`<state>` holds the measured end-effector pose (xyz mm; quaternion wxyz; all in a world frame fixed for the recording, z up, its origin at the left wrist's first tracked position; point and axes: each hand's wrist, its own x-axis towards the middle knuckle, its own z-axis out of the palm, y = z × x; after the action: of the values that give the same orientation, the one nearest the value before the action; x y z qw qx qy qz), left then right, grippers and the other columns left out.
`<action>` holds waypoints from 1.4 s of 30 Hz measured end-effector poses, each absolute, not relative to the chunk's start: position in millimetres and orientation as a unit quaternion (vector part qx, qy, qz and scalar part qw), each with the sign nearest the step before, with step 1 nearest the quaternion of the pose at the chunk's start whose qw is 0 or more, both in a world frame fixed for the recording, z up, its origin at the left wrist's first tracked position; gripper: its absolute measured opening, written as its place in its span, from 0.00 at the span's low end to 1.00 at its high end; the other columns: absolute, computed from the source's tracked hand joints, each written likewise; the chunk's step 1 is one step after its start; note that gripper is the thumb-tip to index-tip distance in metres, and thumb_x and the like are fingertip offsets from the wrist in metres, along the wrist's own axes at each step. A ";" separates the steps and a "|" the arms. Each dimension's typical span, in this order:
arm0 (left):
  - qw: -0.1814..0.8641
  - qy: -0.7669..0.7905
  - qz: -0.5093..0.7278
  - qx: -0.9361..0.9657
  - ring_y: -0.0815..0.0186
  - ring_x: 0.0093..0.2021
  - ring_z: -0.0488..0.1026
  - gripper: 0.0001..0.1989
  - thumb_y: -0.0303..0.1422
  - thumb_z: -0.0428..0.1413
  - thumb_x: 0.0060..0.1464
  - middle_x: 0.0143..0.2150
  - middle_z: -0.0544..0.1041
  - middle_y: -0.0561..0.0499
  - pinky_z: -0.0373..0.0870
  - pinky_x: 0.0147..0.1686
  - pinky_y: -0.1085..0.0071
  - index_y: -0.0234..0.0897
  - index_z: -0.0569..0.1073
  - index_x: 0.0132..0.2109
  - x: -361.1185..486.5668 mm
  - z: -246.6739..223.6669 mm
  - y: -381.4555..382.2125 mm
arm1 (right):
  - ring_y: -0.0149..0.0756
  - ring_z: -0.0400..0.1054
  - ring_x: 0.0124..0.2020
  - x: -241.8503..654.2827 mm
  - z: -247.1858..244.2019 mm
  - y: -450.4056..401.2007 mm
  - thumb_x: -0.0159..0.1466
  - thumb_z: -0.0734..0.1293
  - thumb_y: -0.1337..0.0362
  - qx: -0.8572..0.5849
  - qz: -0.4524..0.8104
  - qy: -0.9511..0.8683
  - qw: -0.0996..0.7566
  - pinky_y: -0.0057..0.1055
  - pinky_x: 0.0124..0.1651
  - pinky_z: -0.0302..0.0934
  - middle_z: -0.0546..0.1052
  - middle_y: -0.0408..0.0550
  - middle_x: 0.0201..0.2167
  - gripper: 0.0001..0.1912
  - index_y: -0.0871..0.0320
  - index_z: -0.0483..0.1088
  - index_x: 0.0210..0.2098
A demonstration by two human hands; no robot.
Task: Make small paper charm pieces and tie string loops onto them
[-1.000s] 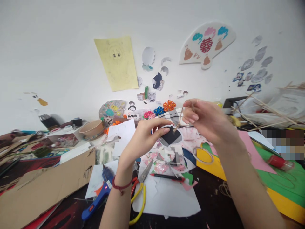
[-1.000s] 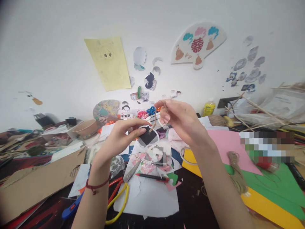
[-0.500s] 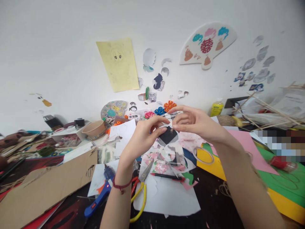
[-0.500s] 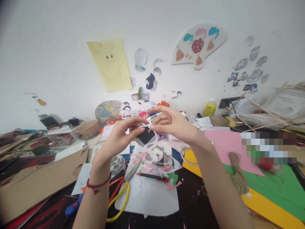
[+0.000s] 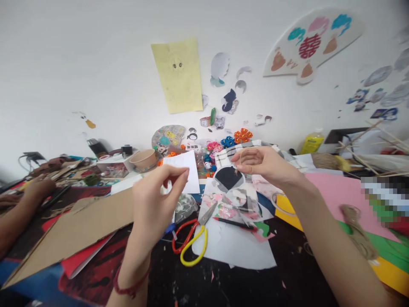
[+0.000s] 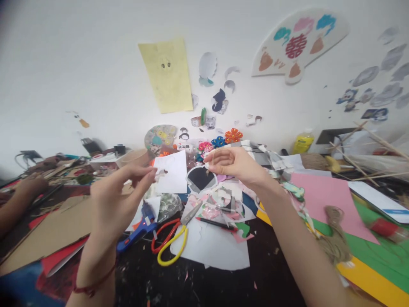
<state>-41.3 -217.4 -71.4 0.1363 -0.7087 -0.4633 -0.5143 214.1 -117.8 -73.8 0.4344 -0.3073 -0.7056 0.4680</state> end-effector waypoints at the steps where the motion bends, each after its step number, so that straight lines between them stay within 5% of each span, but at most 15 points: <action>1: 0.134 -0.483 -0.507 -0.701 0.73 0.26 0.64 0.03 0.30 0.59 0.58 0.28 0.75 0.56 0.62 0.29 0.74 0.38 0.75 0.35 -51.7 -82.1 -227.3 | 0.36 0.73 0.33 209.7 -76.6 -117.8 0.48 0.78 0.56 -0.303 0.475 -0.709 0.425 0.35 0.40 0.68 0.78 0.48 0.30 0.20 0.59 0.77 0.36; 11: -0.035 -0.604 -0.484 -0.633 0.71 0.24 0.65 0.09 0.35 0.57 0.59 0.24 0.72 0.55 0.63 0.27 0.76 0.36 0.73 0.32 -89.7 -183.6 -275.2 | 0.36 0.73 0.33 168.4 -105.9 -117.0 0.50 0.77 0.56 -0.321 0.480 -0.739 0.347 0.33 0.38 0.67 0.78 0.48 0.30 0.19 0.60 0.77 0.37; 22: -0.045 -0.574 -0.442 -0.688 0.69 0.28 0.66 0.09 0.30 0.50 0.63 0.28 0.69 0.53 0.61 0.29 0.74 0.37 0.69 0.33 -41.6 -218.2 -265.7 | 0.37 0.74 0.34 165.4 -113.1 -115.4 0.53 0.75 0.56 -0.314 0.477 -0.755 0.321 0.35 0.39 0.69 0.78 0.49 0.31 0.17 0.59 0.76 0.39; 30: -0.058 -0.562 -0.444 -0.696 0.71 0.23 0.61 0.16 0.31 0.49 0.64 0.21 0.62 0.55 0.56 0.24 0.74 0.36 0.68 0.26 -13.3 -219.3 -258.3 | 0.36 0.74 0.35 168.9 -115.2 -110.6 0.53 0.75 0.56 -0.302 0.484 -0.757 0.320 0.33 0.39 0.69 0.78 0.49 0.34 0.19 0.59 0.76 0.41; 38: -0.079 -0.514 -0.496 -0.696 0.64 0.36 0.78 0.09 0.26 0.52 0.62 0.36 0.81 0.48 0.74 0.38 0.72 0.38 0.78 0.40 -12.7 -224.8 -257.8 | 0.37 0.74 0.36 166.6 -116.2 -109.6 0.53 0.75 0.58 -0.292 0.493 -0.757 0.314 0.33 0.39 0.69 0.78 0.49 0.32 0.16 0.59 0.76 0.39; 42: -0.056 -0.537 -0.499 -0.677 0.68 0.26 0.75 0.06 0.28 0.56 0.59 0.30 0.80 0.50 0.70 0.26 0.75 0.38 0.79 0.38 -15.9 -229.9 -261.8 | 0.38 0.75 0.36 164.2 -119.0 -108.2 0.53 0.75 0.57 -0.277 0.510 -0.755 0.305 0.34 0.40 0.70 0.79 0.50 0.33 0.17 0.60 0.76 0.39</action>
<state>-15.9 -261.8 -229.9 -0.0557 -0.6774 -0.5372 -0.4994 164.2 -108.2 -119.0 0.3052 -0.2773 -0.7550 0.5099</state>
